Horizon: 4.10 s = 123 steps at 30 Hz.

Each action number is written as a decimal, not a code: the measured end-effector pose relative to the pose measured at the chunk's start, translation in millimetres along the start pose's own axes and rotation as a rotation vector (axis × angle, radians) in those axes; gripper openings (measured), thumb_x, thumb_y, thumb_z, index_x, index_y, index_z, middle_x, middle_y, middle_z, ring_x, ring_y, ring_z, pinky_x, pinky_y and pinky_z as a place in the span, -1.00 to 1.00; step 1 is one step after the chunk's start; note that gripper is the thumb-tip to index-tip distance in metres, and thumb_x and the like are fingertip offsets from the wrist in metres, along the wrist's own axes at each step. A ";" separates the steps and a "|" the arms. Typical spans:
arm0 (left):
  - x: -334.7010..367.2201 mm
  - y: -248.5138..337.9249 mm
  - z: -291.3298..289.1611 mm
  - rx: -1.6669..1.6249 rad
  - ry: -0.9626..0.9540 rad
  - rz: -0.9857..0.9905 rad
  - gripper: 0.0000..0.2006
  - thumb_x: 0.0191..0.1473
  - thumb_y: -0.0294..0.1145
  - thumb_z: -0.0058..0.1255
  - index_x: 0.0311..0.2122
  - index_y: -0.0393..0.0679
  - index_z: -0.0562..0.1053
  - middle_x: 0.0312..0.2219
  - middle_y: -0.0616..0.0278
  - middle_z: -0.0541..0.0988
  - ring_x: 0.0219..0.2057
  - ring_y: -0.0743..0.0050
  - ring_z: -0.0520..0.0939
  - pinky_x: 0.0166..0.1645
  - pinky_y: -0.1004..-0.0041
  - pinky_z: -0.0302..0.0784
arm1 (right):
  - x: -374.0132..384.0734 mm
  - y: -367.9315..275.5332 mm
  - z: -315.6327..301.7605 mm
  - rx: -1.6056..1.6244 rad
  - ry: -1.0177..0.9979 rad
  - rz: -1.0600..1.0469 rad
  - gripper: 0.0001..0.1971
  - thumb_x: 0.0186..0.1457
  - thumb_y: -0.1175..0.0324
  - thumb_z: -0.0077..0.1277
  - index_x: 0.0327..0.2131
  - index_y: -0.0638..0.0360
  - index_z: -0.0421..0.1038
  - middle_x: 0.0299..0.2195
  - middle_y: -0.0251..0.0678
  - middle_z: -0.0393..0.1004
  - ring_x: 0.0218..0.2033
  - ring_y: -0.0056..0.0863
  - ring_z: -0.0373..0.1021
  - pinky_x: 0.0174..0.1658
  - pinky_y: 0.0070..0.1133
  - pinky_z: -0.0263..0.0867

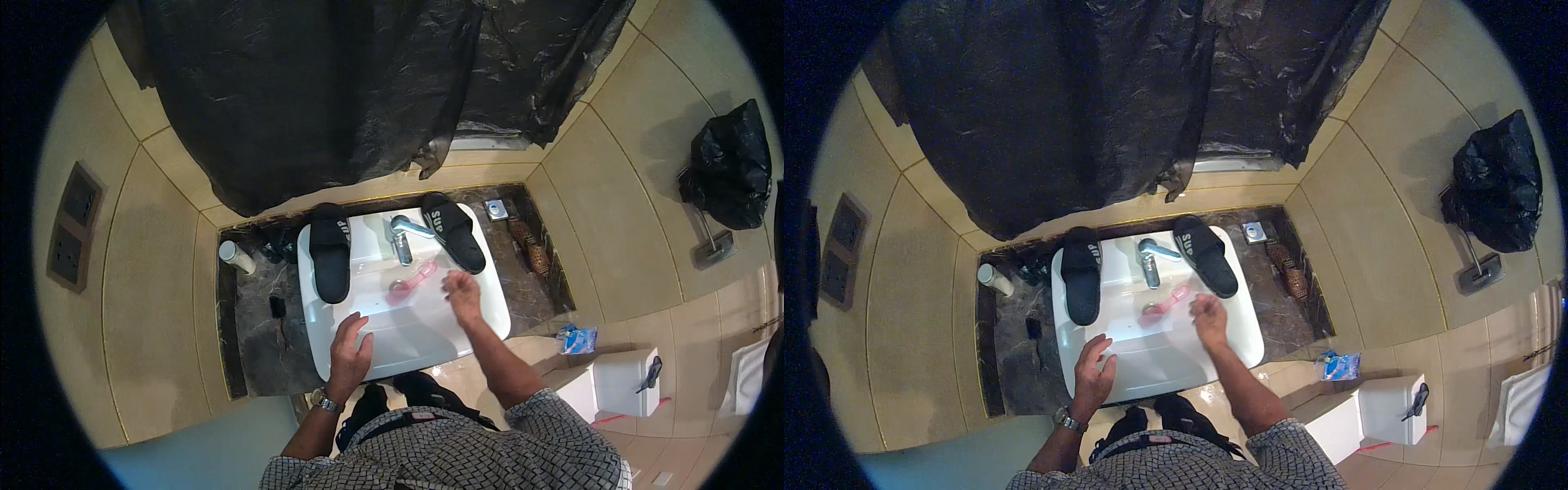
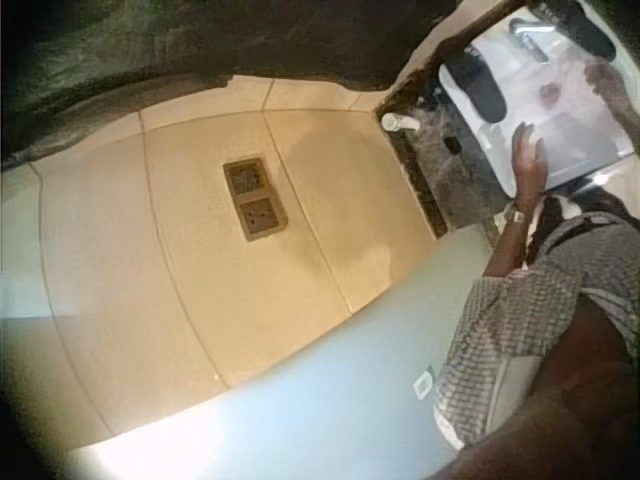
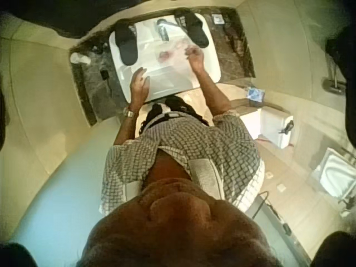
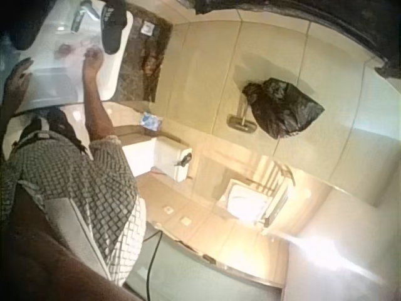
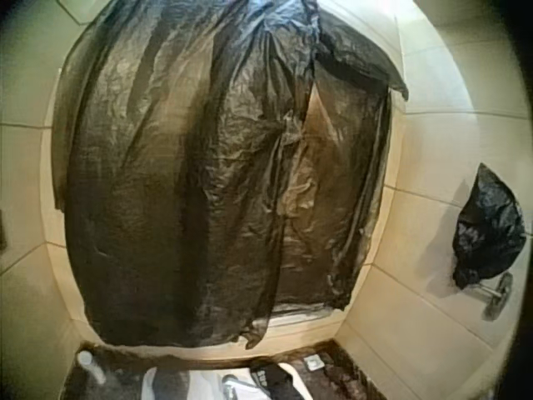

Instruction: The person scrubs a blue slipper with a pink brush under running water in a bathroom sink, rinses it, and places it on a mat. Then the person picks up a black slipper, scrubs it with the same brush, and rinses it in the sink.

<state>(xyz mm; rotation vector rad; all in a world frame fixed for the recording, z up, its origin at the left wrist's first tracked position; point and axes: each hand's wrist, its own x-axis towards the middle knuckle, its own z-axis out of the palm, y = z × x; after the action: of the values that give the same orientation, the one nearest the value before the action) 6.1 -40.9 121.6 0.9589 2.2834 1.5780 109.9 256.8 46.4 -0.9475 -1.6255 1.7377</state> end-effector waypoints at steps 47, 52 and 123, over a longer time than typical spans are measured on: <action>-1.2 -73.6 102.8 0.315 -0.062 -0.121 -0.48 0.14 -0.34 0.15 0.20 -0.20 0.39 0.26 -0.31 0.32 0.28 -0.30 0.35 0.35 0.01 0.29 | 71.6 -53.9 19.1 0.071 -0.176 0.221 -0.49 0.42 0.08 -0.07 0.15 0.38 0.32 -0.04 -0.08 0.52 -0.12 -0.37 0.50 -0.13 -0.46 0.51; 20.6 -80.0 119.9 0.333 -0.097 -0.186 -0.44 0.15 -0.32 0.14 0.24 -0.23 0.34 0.27 -0.36 0.29 0.29 -0.35 0.32 0.37 -0.01 0.25 | 92.4 -133.2 54.3 0.284 -0.244 0.338 -0.45 0.42 0.14 -0.08 0.22 0.46 0.20 0.10 0.01 0.43 0.02 -0.29 0.45 0.12 -0.30 0.50; 76.3 -175.9 170.6 -0.171 0.163 -0.669 -0.78 0.09 -0.37 0.14 -0.19 -0.23 0.61 -0.33 0.18 0.67 -0.30 0.41 0.66 -0.15 0.36 0.60 | -20.1 52.8 58.1 -1.223 -0.638 -0.769 -0.40 0.13 0.25 0.13 0.22 0.23 0.28 0.29 -0.10 0.17 0.38 -0.05 0.04 0.22 0.00 0.13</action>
<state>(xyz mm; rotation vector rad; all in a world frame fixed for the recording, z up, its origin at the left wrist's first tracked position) -35.3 97.2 -90.7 0.0001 2.1802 1.5318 77.7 201.4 -3.3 -0.0314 -3.0032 0.3819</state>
